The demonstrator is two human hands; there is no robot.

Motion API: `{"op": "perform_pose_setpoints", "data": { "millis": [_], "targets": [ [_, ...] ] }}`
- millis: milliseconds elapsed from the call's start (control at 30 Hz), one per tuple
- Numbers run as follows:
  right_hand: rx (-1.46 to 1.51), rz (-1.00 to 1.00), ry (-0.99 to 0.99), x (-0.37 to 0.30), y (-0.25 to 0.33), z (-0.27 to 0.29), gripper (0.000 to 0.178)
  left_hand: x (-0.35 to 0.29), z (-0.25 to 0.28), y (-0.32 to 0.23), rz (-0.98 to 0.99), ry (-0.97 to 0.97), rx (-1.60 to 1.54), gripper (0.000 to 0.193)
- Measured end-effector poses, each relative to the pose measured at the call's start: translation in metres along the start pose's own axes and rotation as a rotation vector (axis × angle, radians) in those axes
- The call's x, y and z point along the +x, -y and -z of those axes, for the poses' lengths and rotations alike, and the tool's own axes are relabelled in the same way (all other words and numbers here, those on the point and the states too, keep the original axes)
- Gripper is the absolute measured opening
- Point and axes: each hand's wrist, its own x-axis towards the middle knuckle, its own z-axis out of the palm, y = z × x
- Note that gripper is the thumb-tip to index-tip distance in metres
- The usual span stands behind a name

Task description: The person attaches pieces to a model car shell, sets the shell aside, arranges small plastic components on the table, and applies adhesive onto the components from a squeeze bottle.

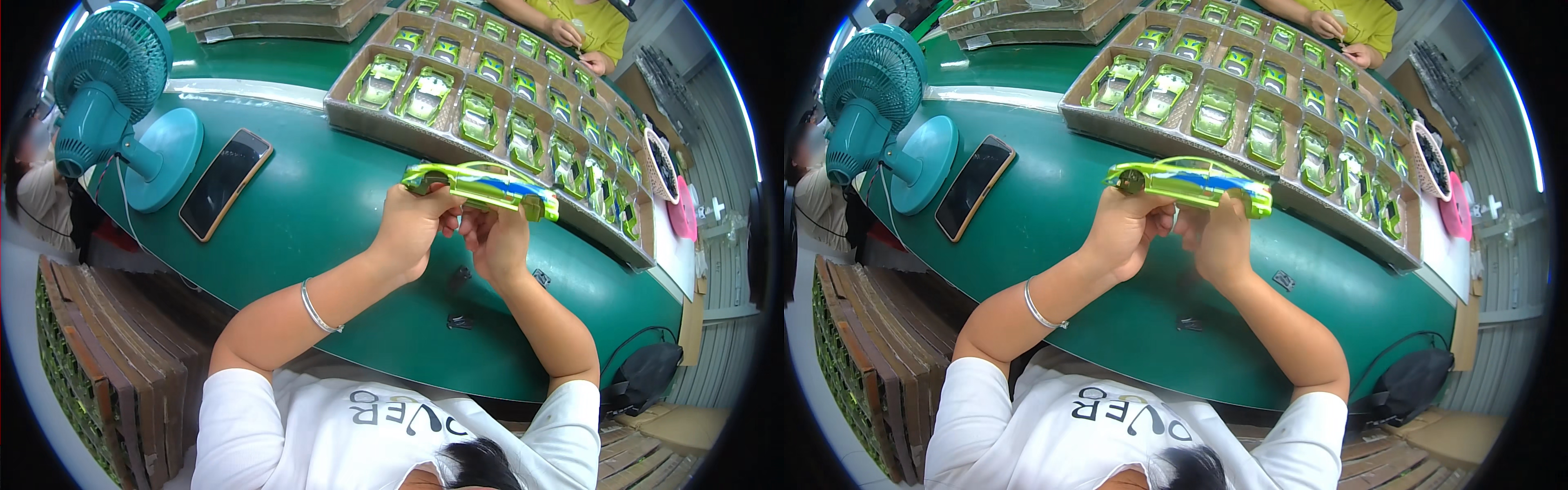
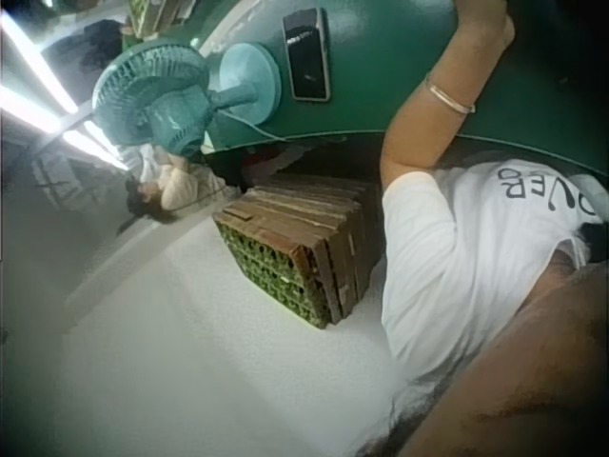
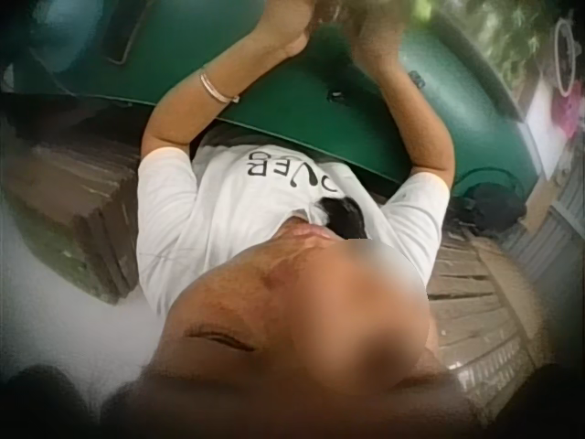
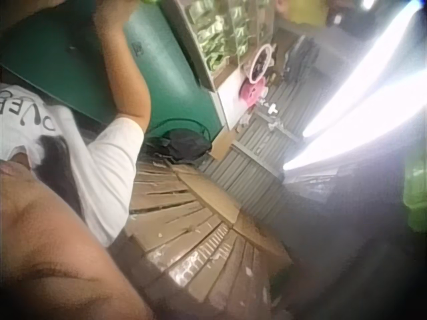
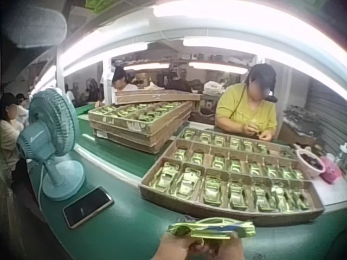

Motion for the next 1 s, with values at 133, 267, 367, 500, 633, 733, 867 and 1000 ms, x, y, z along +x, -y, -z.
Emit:
{"op": "perform_pose_setpoints", "data": {
  "millis": [133,267,367,500,633,733,867,1000],
  "targets": [
    [-0.12,0.029,-0.054,0.005,0.003,0.001,0.024,-0.001,-0.005,-0.004,0.051,-0.019,-0.048,0.004],
    [-0.055,0.037,-0.111,0.007,0.002,-0.007,0.013,0.0,-0.004,-0.002,0.061,-0.072,0.046,0.004],
    [0.086,-0.085,-0.098,0.01,0.009,-0.01,0.017,0.008,0.005,0.0,0.043,0.059,-0.045,0.004],
    [0.376,-0.241,0.243,0.016,0.017,0.014,0.022,0.001,-0.003,-0.004,-0.048,0.23,-0.038,0.012],
    [0.342,-0.249,0.123,0.004,0.028,-0.003,0.023,0.001,-0.002,-0.003,-0.143,0.256,0.0,0.015],
    [0.287,-0.25,0.137,0.004,0.029,-0.002,0.022,-0.002,-0.005,-0.008,-0.215,0.258,0.065,0.015],
    [0.42,-0.404,0.328,0.009,0.023,0.009,0.021,-0.005,-0.005,-0.008,-0.248,0.258,0.059,0.023],
    [0.401,-0.384,0.277,0.004,0.022,0.005,0.018,-0.006,-0.005,-0.005,-0.292,0.221,0.087,0.023]
  ]
}}
